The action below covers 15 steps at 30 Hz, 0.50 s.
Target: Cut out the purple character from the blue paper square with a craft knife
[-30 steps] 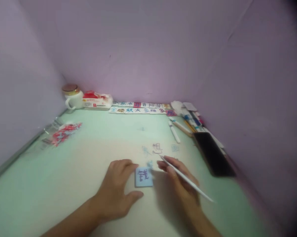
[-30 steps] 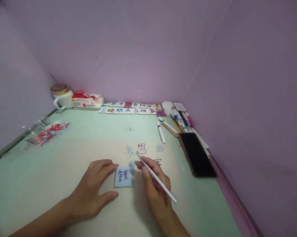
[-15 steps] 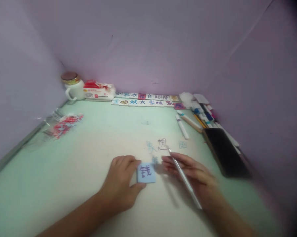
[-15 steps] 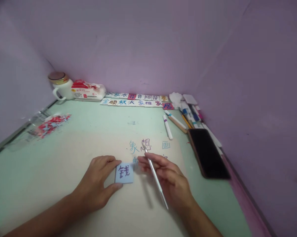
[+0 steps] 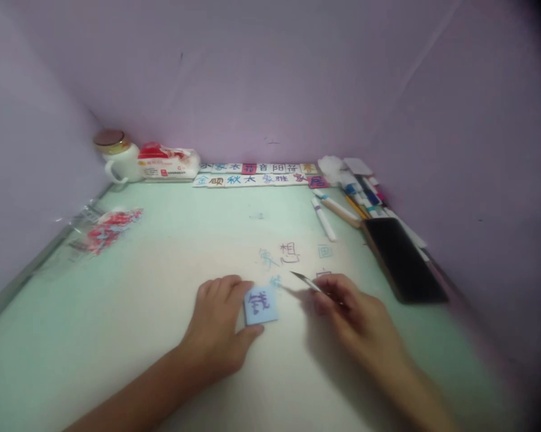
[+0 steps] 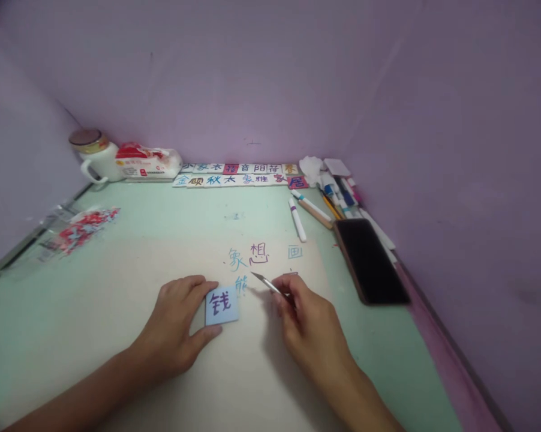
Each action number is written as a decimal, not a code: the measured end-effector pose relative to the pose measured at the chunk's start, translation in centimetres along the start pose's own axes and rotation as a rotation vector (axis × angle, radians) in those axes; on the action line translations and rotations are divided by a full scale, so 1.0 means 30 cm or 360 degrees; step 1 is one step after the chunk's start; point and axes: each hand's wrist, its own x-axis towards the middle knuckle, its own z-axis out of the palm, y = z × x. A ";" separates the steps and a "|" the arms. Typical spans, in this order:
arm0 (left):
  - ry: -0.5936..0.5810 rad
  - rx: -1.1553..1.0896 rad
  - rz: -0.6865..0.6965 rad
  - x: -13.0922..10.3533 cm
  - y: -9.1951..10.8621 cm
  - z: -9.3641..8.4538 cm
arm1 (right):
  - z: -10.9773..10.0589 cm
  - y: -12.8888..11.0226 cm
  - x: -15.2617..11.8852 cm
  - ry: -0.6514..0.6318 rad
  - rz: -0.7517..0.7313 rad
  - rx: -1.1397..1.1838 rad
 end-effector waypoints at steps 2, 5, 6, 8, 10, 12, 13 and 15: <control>-0.0054 -0.0004 -0.0045 0.002 0.006 -0.001 | 0.008 0.015 -0.005 0.0063 -0.0058 -0.0173; -0.0132 0.0020 -0.0097 0.007 0.016 -0.005 | 0.020 0.025 -0.010 0.0146 -0.0081 -0.0340; -0.0157 0.0035 -0.0109 0.011 0.020 -0.009 | 0.023 0.024 -0.011 0.0163 -0.0076 -0.0387; -0.0208 0.0056 -0.0132 0.022 0.031 -0.020 | 0.028 0.020 -0.009 0.0179 -0.0098 -0.0475; -0.0265 0.0057 -0.0159 0.036 0.044 -0.032 | 0.032 0.016 -0.007 0.0192 -0.0131 -0.0546; -0.0316 0.0038 -0.0172 0.050 0.056 -0.038 | 0.034 0.015 -0.005 0.0228 -0.0156 -0.0587; -0.0321 0.0023 -0.0169 0.055 0.060 -0.037 | 0.034 0.015 -0.004 0.0242 -0.0159 -0.0589; -0.0276 -0.0017 -0.0134 0.062 0.061 -0.029 | 0.032 0.015 0.001 0.0218 -0.0149 -0.0536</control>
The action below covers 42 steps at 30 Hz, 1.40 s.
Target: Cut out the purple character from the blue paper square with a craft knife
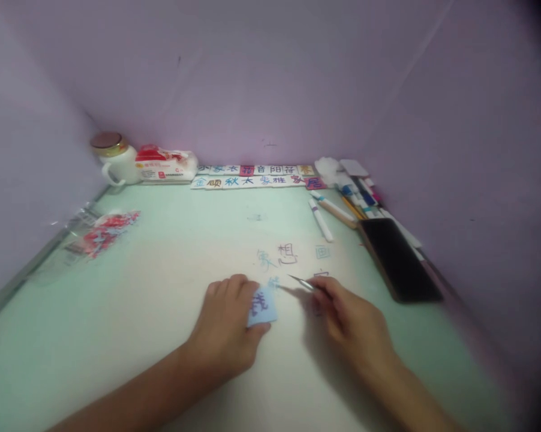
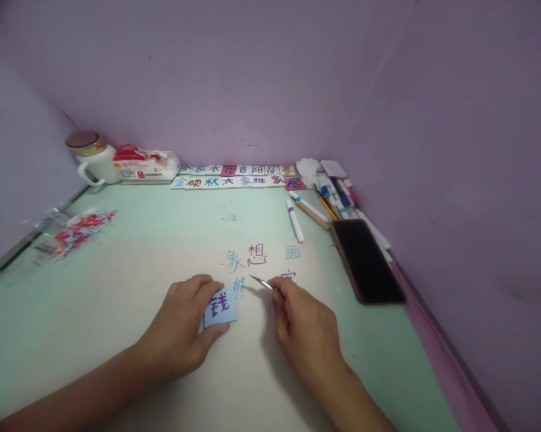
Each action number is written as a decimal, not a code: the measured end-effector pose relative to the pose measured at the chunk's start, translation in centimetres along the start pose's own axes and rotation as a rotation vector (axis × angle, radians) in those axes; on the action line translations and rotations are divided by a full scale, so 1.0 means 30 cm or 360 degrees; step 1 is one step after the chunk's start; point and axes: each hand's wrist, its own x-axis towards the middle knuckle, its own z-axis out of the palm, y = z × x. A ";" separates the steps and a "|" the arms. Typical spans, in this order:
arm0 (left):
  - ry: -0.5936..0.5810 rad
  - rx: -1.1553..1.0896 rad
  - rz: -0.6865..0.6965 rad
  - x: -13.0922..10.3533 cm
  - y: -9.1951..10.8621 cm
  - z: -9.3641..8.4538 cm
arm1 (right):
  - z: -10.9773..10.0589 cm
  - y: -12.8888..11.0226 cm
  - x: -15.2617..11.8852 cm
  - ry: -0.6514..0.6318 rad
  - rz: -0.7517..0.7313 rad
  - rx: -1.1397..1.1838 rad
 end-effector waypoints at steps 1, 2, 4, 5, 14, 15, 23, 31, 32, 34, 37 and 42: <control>0.0039 -0.0024 0.0022 0.003 -0.002 0.006 | -0.002 0.001 0.005 -0.0034 0.0007 0.0049; 0.0079 -0.0049 0.0045 0.005 -0.006 0.011 | -0.004 0.001 0.013 -0.0072 0.0012 0.0107; 0.0142 -0.0089 0.0082 0.011 -0.016 0.019 | -0.005 -0.002 0.035 -0.0117 0.0003 0.0214; 0.0159 -0.0103 0.0095 0.015 -0.020 0.020 | -0.004 -0.006 0.048 -0.0114 -0.0019 0.0252; 0.0075 -0.0156 0.0208 0.060 -0.046 0.004 | 0.071 -0.028 0.079 0.0044 -0.0124 0.0335; 0.0120 -0.0134 0.0253 0.059 -0.051 0.007 | 0.076 -0.024 0.071 0.0074 -0.0124 0.0330; 0.0260 -0.0026 0.0421 0.041 -0.080 0.024 | 0.077 -0.029 0.052 0.0158 -0.0169 0.0204; 0.0257 0.0002 0.0421 0.045 -0.083 0.031 | 0.080 -0.037 0.052 0.0192 -0.0214 0.0174; 0.0247 0.0005 0.0427 0.046 -0.084 0.031 | 0.080 -0.039 0.052 0.0195 -0.0205 0.0186; 0.0237 0.0011 0.0445 0.047 -0.088 0.031 | 0.080 -0.044 0.052 0.0198 -0.0189 0.0202; 0.0244 0.0019 0.0467 0.047 -0.094 0.032 | 0.079 -0.048 0.052 0.0170 -0.0154 0.0213; 0.0223 0.0037 0.0417 0.038 -0.101 0.038 | 0.083 -0.052 0.052 0.0146 -0.0111 0.0209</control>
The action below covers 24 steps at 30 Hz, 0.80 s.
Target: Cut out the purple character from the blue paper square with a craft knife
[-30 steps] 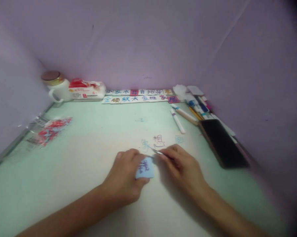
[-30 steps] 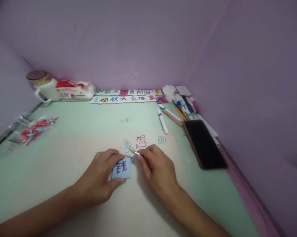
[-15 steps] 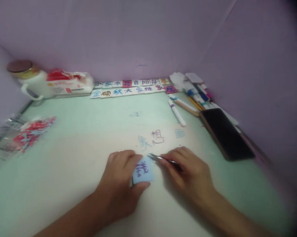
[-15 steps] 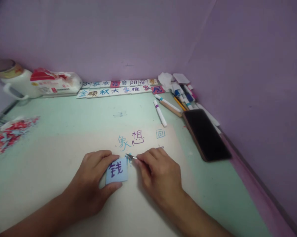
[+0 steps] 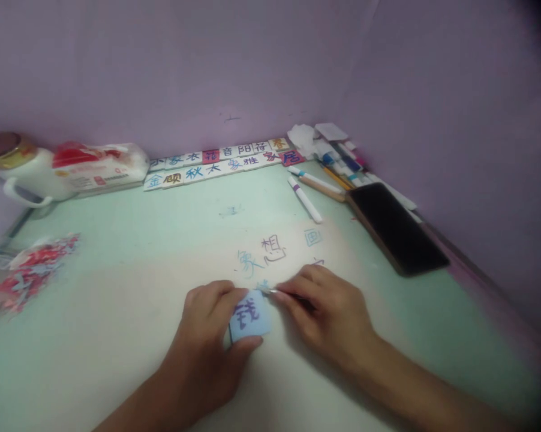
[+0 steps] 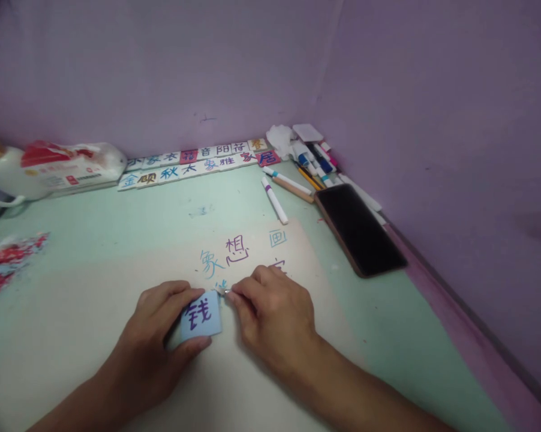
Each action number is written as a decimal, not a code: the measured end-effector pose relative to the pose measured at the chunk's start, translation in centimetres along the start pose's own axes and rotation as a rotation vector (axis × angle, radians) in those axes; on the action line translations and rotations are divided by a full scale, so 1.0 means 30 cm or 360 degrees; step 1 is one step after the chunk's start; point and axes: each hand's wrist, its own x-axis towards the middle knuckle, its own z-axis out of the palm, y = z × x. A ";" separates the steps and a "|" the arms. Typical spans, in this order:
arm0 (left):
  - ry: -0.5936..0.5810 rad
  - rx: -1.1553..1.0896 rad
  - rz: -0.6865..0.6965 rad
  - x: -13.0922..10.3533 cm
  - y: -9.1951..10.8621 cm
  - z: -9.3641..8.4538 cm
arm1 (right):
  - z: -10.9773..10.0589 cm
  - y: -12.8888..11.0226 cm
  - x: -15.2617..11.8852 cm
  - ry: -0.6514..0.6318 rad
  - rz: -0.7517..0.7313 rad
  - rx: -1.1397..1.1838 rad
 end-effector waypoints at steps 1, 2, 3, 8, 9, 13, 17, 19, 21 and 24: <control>-0.0003 -0.0002 -0.0011 -0.002 0.000 0.001 | 0.002 -0.001 -0.001 -0.0003 -0.0002 -0.0005; -0.0003 -0.0005 -0.0021 -0.003 0.000 0.001 | 0.004 -0.002 -0.001 -0.0004 -0.0006 -0.0009; 0.0000 -0.0008 -0.0025 -0.004 0.001 0.002 | 0.005 -0.003 -0.002 -0.0001 -0.0010 -0.0014; 0.0004 0.0004 -0.0036 -0.004 0.000 0.005 | 0.009 -0.006 0.000 0.0027 -0.0017 -0.0025; 0.0013 0.0012 -0.0037 -0.004 -0.001 0.005 | 0.008 -0.006 0.001 0.0024 -0.0020 -0.0029; 0.0040 0.0040 -0.0018 -0.007 -0.008 0.006 | 0.008 -0.005 0.003 0.0004 -0.0021 -0.0053; 0.0014 0.0061 0.0000 -0.010 -0.017 0.005 | 0.008 -0.004 0.005 -0.0022 0.0036 -0.0054; -0.0013 0.0070 0.0004 -0.009 -0.020 0.004 | 0.007 -0.005 0.007 -0.0038 0.0072 -0.0058; -0.0033 0.0082 0.0002 -0.007 -0.021 0.002 | 0.004 -0.006 0.009 -0.0062 0.0094 -0.0061; -0.0037 0.0103 0.0006 -0.001 -0.018 0.000 | 0.001 -0.007 0.011 -0.0076 0.0105 -0.0055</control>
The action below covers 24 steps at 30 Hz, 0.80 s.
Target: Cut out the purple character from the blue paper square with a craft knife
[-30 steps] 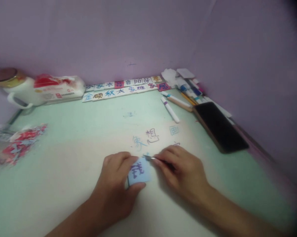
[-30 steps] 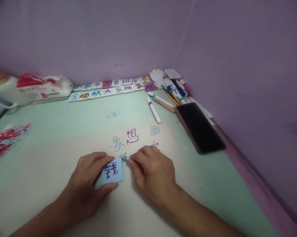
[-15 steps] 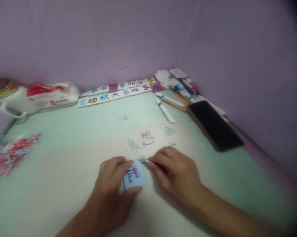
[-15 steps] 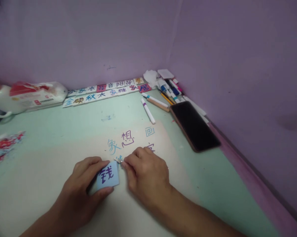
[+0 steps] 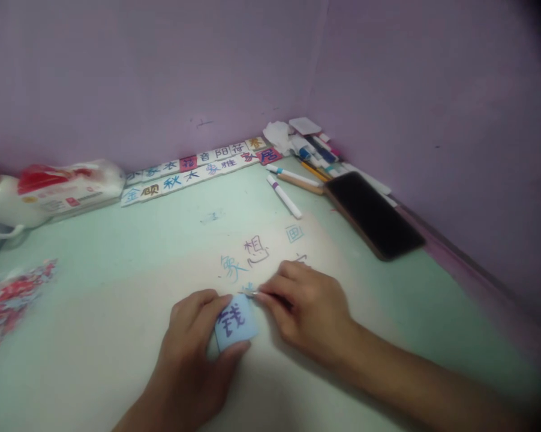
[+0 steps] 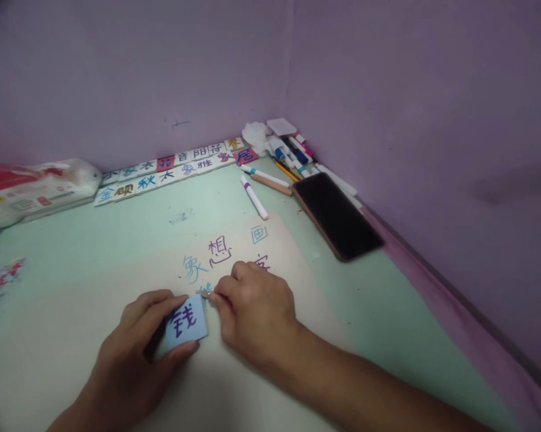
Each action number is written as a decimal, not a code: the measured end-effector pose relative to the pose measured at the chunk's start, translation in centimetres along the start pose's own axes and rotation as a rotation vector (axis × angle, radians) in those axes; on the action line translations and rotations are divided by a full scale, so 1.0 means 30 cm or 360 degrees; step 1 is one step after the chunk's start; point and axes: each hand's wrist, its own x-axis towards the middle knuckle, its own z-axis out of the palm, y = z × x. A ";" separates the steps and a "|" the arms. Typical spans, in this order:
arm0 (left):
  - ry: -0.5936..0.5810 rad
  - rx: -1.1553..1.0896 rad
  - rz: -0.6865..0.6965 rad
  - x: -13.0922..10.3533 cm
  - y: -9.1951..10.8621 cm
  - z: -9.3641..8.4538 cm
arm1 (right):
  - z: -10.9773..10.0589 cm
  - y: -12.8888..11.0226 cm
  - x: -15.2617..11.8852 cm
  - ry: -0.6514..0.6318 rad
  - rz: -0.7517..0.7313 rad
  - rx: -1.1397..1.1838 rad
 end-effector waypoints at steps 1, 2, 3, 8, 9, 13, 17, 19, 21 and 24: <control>0.0002 0.0005 0.0002 0.002 0.001 0.000 | -0.001 0.000 0.000 0.0003 -0.0001 0.0004; 0.0007 0.0007 0.0004 0.003 0.001 -0.001 | -0.001 0.000 0.000 0.0007 -0.0001 0.0006; 0.0017 0.0010 0.0005 0.005 0.001 0.000 | -0.001 0.000 0.000 0.0015 -0.0002 0.0006; 0.0065 0.0029 0.0025 0.005 -0.002 0.003 | -0.004 0.000 -0.003 -0.0006 0.0000 0.0019; 0.0068 0.0031 0.0028 0.005 -0.002 0.003 | -0.005 0.000 -0.004 -0.0014 0.0002 0.0026; 0.0094 0.0044 0.0012 0.004 0.002 0.007 | -0.004 0.002 -0.008 -0.0001 -0.0027 0.0008; 0.0101 0.0025 -0.0001 0.006 0.002 0.006 | 0.003 0.001 -0.005 0.0044 -0.0070 -0.0030; 0.0087 -0.0005 0.0018 0.007 0.001 0.005 | 0.006 -0.001 -0.002 0.0061 -0.0080 -0.0048; 0.0085 -0.0023 0.0030 0.008 0.000 0.003 | 0.009 -0.005 0.000 0.0071 -0.0091 -0.0073; 0.0106 -0.0035 0.0018 0.010 0.004 0.001 | 0.010 -0.007 -0.001 0.0063 -0.0123 -0.0098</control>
